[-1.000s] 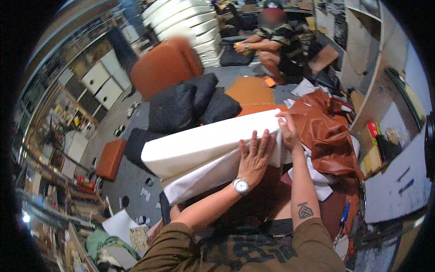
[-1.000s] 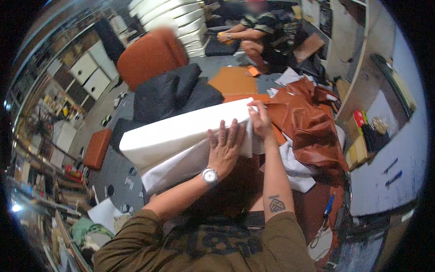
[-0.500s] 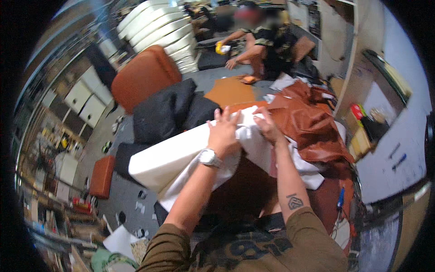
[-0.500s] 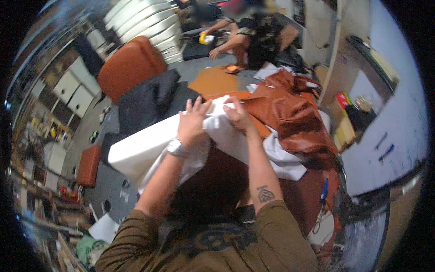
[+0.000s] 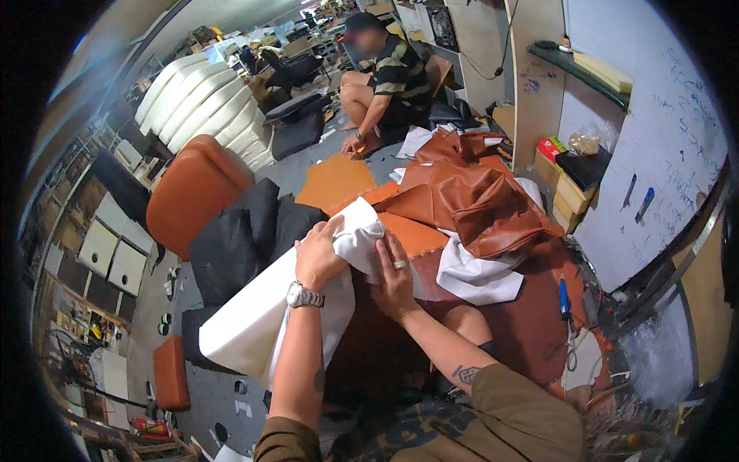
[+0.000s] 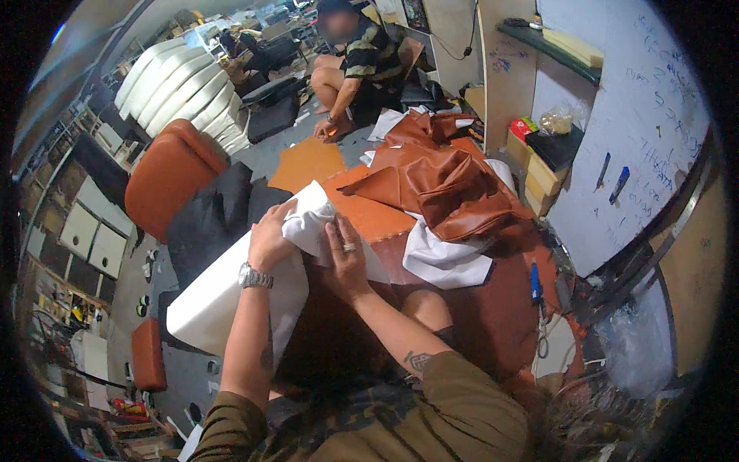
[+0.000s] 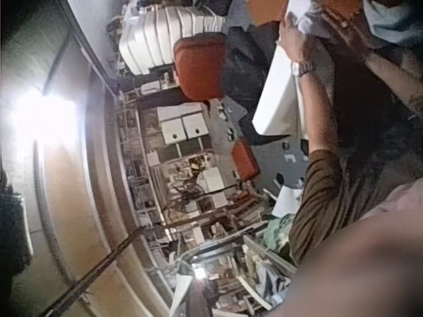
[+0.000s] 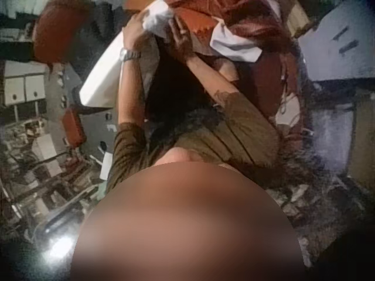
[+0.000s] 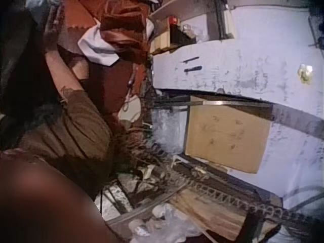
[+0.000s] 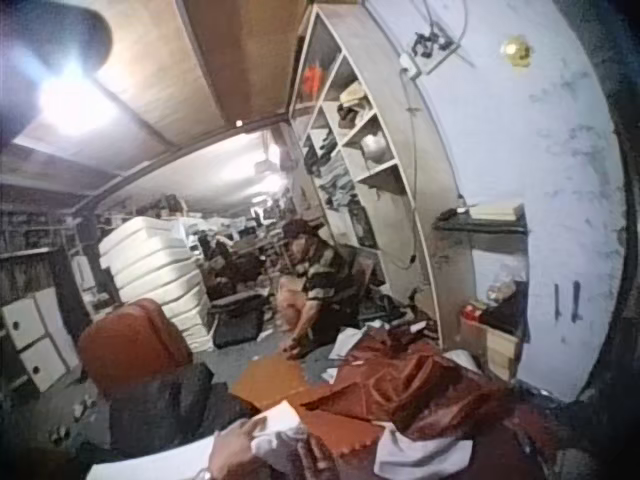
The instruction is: The person wraps a rectangular foam cushion with a white protective layer and then covers it with brown leather. They smooth the leather over the foam and use a staple gun to secure the material to the wooden base, repeatedly adjusting the leather and firing staples along the edges.
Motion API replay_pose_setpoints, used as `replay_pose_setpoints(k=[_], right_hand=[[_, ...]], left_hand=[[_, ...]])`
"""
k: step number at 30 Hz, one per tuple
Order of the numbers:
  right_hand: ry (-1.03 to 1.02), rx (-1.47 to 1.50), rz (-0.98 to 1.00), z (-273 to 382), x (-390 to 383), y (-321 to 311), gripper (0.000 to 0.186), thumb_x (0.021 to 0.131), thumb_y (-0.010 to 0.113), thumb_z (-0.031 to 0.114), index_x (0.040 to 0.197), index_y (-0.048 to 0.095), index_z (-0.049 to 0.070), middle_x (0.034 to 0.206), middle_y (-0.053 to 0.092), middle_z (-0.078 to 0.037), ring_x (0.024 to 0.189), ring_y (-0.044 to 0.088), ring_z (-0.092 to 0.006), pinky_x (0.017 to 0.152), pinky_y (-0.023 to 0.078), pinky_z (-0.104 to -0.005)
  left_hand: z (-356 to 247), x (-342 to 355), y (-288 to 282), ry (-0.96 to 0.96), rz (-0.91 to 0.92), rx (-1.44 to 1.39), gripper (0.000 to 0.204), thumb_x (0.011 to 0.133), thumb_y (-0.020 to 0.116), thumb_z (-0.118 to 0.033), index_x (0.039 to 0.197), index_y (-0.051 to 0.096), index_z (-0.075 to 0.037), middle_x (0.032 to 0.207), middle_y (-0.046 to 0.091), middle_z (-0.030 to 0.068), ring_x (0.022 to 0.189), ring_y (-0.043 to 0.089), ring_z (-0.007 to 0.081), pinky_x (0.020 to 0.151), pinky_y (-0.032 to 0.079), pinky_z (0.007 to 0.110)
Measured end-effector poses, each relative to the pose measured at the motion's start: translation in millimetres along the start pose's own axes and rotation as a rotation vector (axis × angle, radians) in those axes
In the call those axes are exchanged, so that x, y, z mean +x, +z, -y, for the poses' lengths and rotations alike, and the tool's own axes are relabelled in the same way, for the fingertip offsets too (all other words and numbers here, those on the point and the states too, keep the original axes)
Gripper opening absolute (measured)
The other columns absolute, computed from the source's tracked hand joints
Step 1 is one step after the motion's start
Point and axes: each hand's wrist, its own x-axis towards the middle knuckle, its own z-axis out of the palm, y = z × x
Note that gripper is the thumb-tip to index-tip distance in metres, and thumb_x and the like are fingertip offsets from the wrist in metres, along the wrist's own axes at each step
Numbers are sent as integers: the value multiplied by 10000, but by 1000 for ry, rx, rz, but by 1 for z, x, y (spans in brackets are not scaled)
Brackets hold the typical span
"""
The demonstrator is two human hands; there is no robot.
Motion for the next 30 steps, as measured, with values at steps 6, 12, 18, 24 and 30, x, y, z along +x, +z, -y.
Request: replay_pose_setpoints(k=[6,12,18,24,30], right_hand=[[237,356,67,-47,20,-32,378,954,688,33,1317,771,95,1393,721,-174,1266,695,-347,1078,543,-449],[304,750,219,-86,66,-23,293,1035,645,25,1291,777,76,1297,769,-125,1252,693,-252,1094,504,-374],[496,906,388,-89,57,-18,318,1108,580,119,1367,737,21,1316,758,-82,1232,662,-168,1101,486,-317],[565,788,415,-97,63,-4,242,1095,633,162,1178,775,-16,1068,730,12,985,634,-83,895,516,-270],[607,865,425,-113,58,23,204,1057,640,91,910,709,-33,890,626,51,834,548,-50,734,477,-266]], left_hand=[[-17,0,-19,-21,120,1,632,840,749,-372,1434,619,-197,1297,705,180,1212,685,415,1073,394,750],[-57,-30,-41,124,146,-4,540,952,729,-571,912,764,-34,1038,662,261,914,716,462,818,581,507],[-67,-35,-40,197,49,-75,388,983,742,-390,970,747,-2,1065,682,253,922,703,463,838,571,531],[-81,-27,-26,161,-67,-4,316,1004,709,-288,924,705,18,984,715,265,937,703,486,810,561,540],[-84,-22,-13,-51,-241,-20,386,1027,678,-291,819,697,34,858,710,303,851,703,507,790,556,561]])
